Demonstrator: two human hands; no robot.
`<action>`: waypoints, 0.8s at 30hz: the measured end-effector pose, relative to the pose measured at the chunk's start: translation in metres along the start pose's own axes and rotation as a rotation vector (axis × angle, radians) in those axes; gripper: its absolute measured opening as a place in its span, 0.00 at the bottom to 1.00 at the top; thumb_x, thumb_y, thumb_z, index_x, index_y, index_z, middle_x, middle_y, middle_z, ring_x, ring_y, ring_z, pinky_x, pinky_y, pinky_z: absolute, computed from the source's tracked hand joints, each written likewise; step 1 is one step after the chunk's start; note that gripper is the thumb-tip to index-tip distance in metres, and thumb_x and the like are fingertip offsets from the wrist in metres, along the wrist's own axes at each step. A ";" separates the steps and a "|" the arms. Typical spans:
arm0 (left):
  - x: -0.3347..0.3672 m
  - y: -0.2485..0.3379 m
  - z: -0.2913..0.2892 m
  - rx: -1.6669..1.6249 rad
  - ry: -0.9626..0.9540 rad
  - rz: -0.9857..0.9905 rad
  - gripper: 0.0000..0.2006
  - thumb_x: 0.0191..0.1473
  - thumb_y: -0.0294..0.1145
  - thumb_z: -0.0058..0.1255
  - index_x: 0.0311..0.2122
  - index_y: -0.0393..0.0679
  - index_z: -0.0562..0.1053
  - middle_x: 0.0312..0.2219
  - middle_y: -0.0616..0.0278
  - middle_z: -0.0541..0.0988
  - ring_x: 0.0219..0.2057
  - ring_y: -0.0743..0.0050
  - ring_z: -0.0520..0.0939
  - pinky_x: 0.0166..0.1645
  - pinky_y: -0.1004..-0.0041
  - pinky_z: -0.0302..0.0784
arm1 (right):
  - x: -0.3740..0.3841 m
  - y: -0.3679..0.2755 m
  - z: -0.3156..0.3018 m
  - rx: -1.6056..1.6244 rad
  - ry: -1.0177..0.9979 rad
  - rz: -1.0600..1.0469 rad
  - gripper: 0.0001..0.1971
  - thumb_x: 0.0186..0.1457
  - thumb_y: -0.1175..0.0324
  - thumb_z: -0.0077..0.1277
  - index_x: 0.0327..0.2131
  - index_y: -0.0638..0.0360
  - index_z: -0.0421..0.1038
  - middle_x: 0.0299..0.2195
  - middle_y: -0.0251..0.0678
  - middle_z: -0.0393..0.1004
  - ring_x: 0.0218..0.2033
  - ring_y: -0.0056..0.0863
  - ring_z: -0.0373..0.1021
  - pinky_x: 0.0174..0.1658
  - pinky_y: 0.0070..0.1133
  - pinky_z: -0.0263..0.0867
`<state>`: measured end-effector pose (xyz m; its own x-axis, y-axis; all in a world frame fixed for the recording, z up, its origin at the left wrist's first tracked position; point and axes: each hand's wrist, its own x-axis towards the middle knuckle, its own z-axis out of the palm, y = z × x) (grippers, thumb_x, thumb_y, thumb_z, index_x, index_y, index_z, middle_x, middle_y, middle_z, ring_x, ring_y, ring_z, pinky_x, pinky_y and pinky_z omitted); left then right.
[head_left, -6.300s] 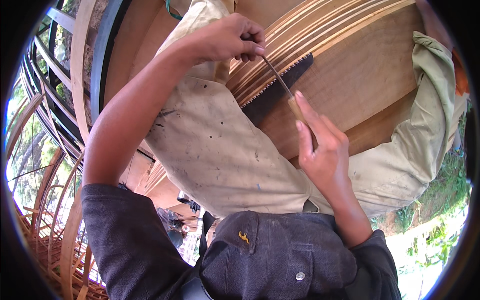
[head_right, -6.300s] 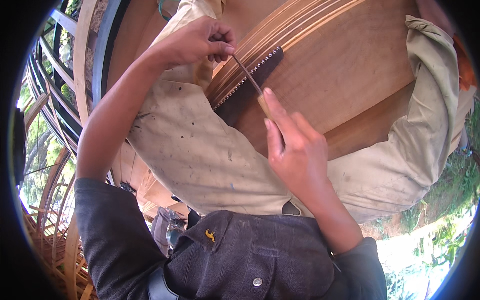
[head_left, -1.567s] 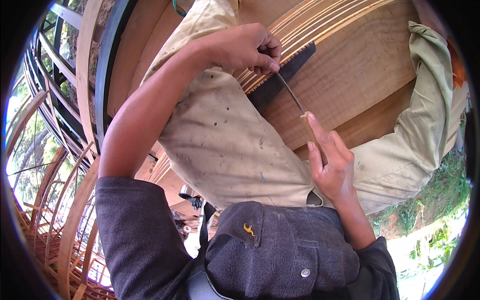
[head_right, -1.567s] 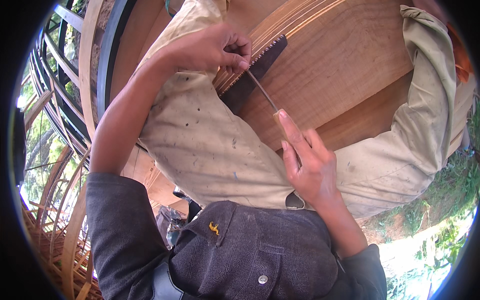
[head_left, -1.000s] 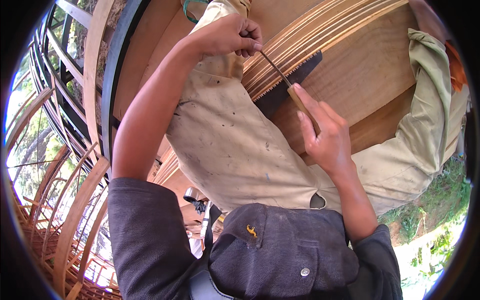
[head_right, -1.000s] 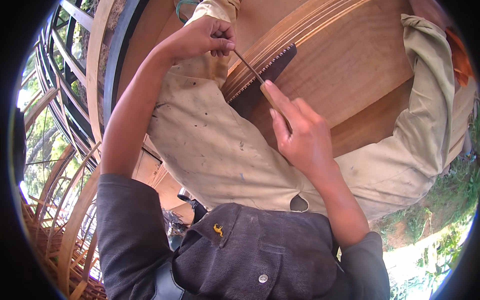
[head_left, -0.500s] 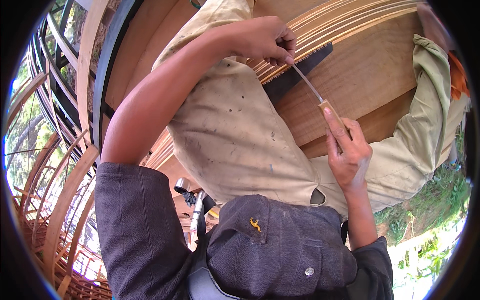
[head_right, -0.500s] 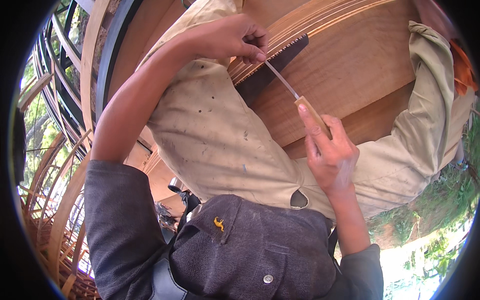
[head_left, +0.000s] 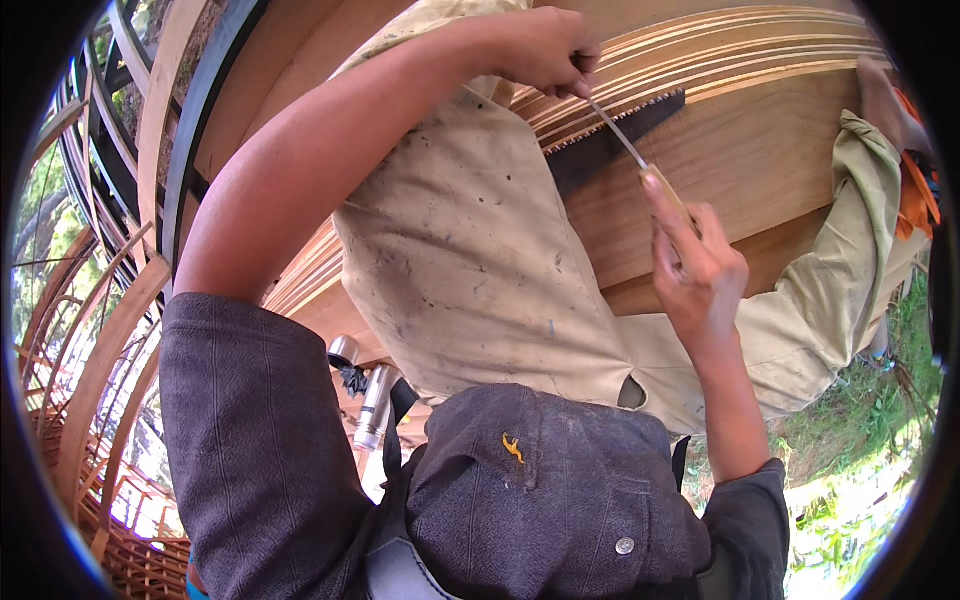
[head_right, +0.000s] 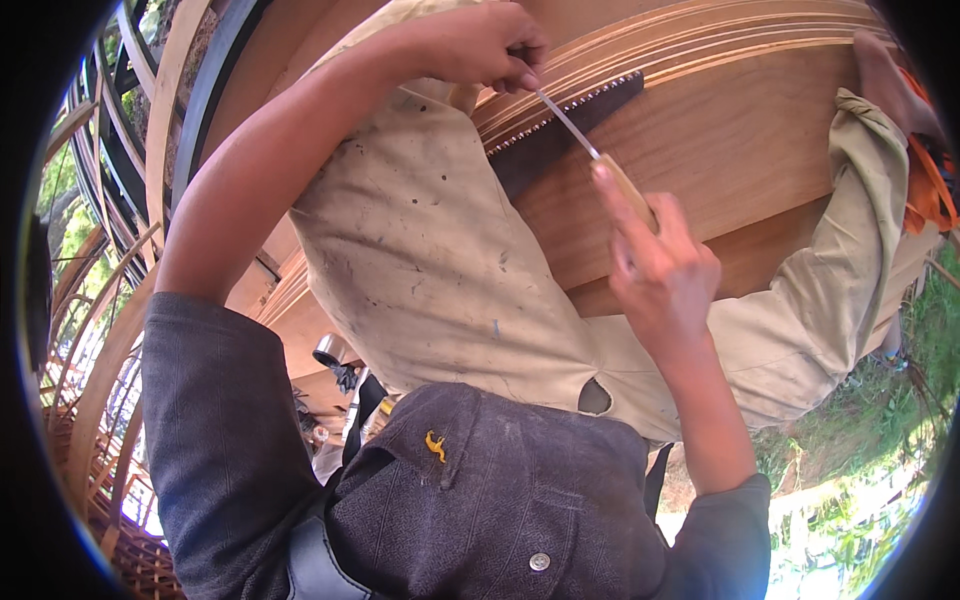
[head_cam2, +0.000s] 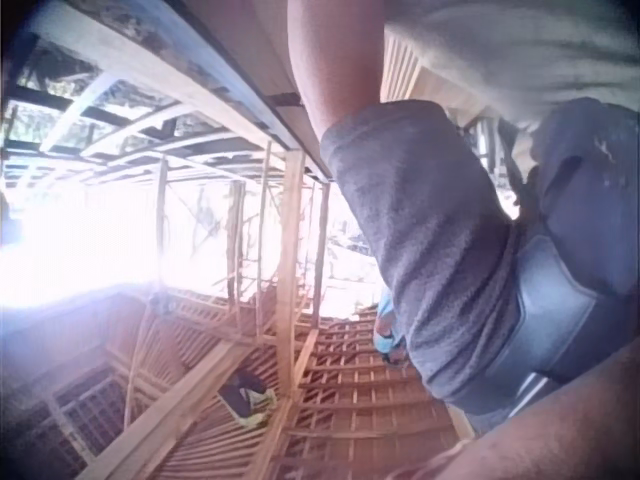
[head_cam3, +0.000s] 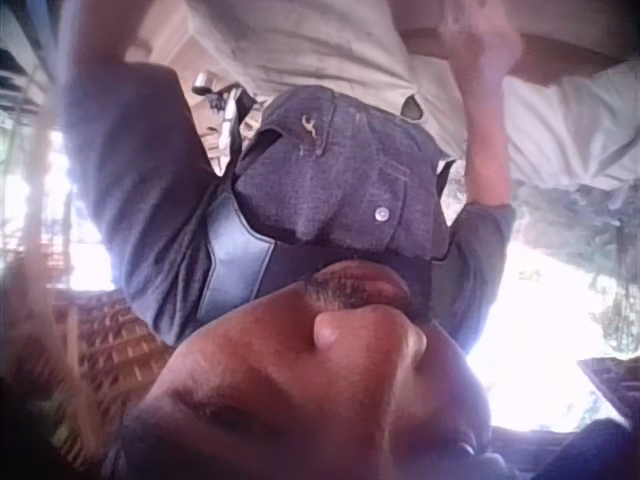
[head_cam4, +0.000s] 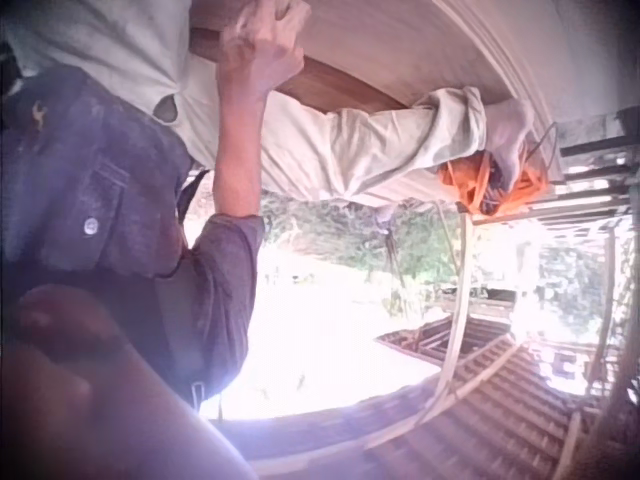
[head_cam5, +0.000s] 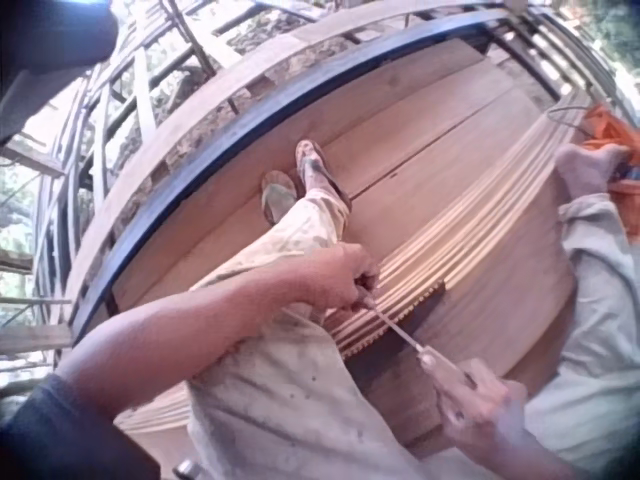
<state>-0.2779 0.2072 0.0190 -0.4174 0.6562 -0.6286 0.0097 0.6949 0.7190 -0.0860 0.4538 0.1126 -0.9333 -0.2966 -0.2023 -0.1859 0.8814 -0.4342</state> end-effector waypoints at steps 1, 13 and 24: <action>0.001 -0.010 -0.005 0.029 -0.002 -0.016 0.07 0.60 0.32 0.64 0.34 0.40 0.82 0.25 0.65 0.84 0.29 0.77 0.83 0.35 0.70 0.78 | 0.009 -0.003 0.002 0.008 0.013 -0.025 0.34 0.51 0.78 0.62 0.62 0.33 0.77 0.32 0.32 0.74 0.23 0.31 0.72 0.27 0.30 0.69; -0.016 0.009 0.001 -0.205 -0.030 0.113 0.10 0.60 0.35 0.64 0.33 0.38 0.81 0.25 0.62 0.85 0.29 0.77 0.85 0.35 0.73 0.80 | -0.018 -0.002 -0.007 0.198 0.130 -0.010 0.32 0.52 0.81 0.63 0.60 0.39 0.79 0.31 0.34 0.76 0.24 0.28 0.72 0.28 0.27 0.69; -0.015 0.030 0.010 -0.122 -0.120 0.030 0.08 0.61 0.31 0.62 0.34 0.37 0.79 0.26 0.63 0.84 0.29 0.77 0.84 0.37 0.72 0.80 | -0.030 0.007 -0.007 0.173 0.077 0.001 0.33 0.52 0.81 0.64 0.61 0.39 0.78 0.33 0.34 0.77 0.25 0.30 0.73 0.28 0.29 0.70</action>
<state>-0.2626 0.2210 0.0466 -0.3067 0.7117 -0.6321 -0.0925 0.6386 0.7639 -0.0610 0.4710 0.1217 -0.9555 -0.2605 -0.1382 -0.1351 0.8034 -0.5799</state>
